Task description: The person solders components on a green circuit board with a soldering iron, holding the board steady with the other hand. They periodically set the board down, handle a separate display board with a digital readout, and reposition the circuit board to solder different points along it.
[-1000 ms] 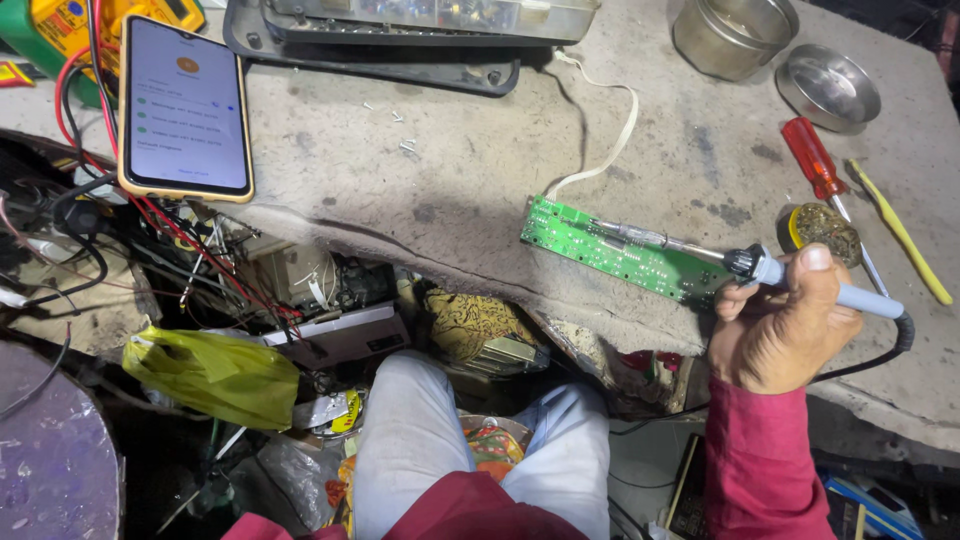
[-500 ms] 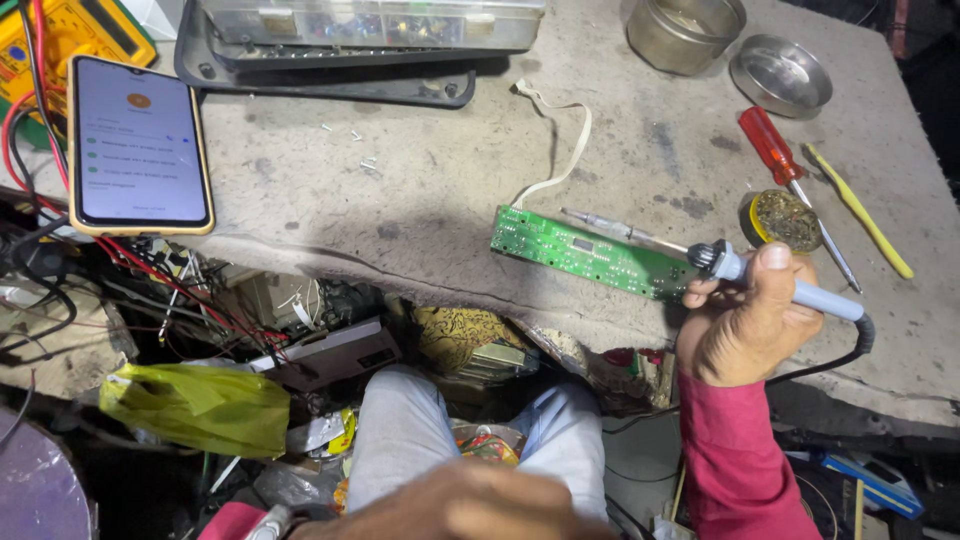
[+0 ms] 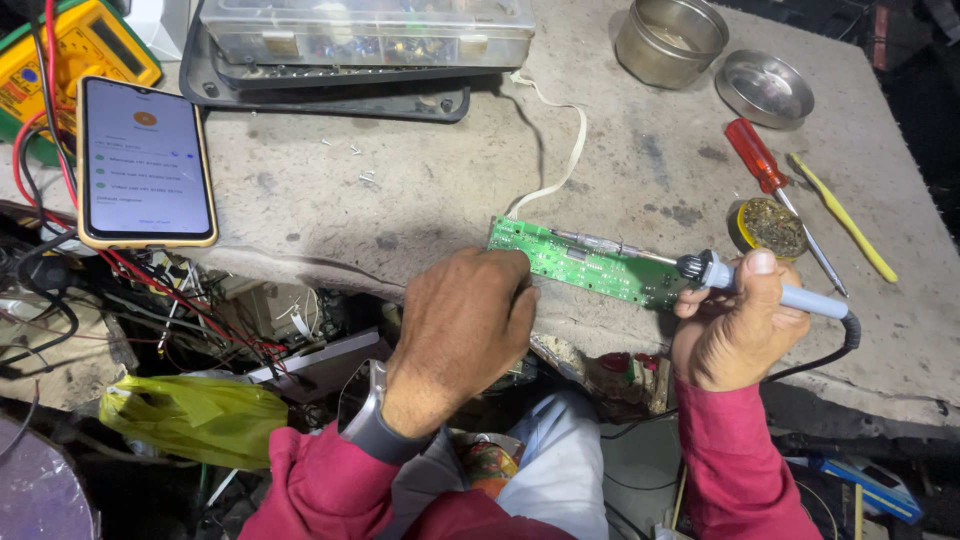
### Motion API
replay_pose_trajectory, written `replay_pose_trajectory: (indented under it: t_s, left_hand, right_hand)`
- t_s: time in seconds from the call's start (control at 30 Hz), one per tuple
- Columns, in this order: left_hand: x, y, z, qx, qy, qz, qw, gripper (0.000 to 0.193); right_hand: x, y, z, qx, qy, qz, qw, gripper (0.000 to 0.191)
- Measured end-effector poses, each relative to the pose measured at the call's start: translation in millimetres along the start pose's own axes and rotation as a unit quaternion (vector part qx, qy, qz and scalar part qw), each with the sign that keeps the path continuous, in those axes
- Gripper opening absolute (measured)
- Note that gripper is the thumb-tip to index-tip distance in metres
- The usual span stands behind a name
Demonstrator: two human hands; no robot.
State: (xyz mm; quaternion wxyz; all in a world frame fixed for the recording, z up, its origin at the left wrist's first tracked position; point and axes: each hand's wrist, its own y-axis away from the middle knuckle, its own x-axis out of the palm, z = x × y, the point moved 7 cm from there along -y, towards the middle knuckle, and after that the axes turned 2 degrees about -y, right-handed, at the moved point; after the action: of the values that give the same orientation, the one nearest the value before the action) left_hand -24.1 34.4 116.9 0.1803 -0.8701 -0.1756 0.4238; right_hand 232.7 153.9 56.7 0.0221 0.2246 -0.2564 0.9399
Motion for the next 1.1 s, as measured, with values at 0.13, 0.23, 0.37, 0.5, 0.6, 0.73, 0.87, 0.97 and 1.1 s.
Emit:
replay_pose_trajectory:
  t_s: [0.13,0.23,0.37,0.5,0.6,0.73,0.87,0.97,1.1]
  left_hand:
    - [-3.0,-1.2,-2.9,-0.002,-0.012,-0.004,1.0,0.013]
    - [0.4,-2.7,0.5,-0.018,-0.033,0.005,0.999,0.012]
    - [6.4,-6.8,-2.1,-0.01,-0.067,0.006,0.998,0.006]
    - [10.9,-10.9,-7.8,-0.005,-0.081,0.014,0.997,0.004]
    - [13.2,-13.7,-10.0,-0.001,-0.089,0.018,0.996,0.004]
    - [18.3,-15.4,-6.9,-0.01,-0.095,0.042,0.995,0.002]
    - [18.4,-16.3,-7.3,-0.002,-0.095,0.03,0.995,0.002]
    - [17.4,-16.8,-8.4,0.006,-0.094,0.016,0.995,0.006]
    - [19.9,-16.6,-8.4,0.005,-0.091,0.025,0.996,0.008]
  right_hand:
    - [-4.8,3.2,9.0,-0.015,0.014,-0.015,1.0,0.03]
    - [-12.9,4.8,16.5,-0.031,0.024,-0.015,0.999,0.034]
    - [-25.0,3.9,15.6,-0.029,0.035,-0.029,0.999,0.032]
    - [-26.3,4.9,11.7,-0.025,0.1,-0.027,0.994,0.034]
    - [-21.8,5.5,12.7,-0.034,0.115,-0.011,0.993,0.028]
    - [-17.4,6.1,13.5,-0.036,0.123,0.004,0.992,0.036]
    - [-15.8,6.4,12.2,-0.036,0.124,0.007,0.992,0.037]
    - [-15.4,5.2,11.5,-0.033,0.122,0.011,0.992,0.038]
    - [-16.3,3.9,11.6,-0.027,0.125,0.01,0.992,0.038]
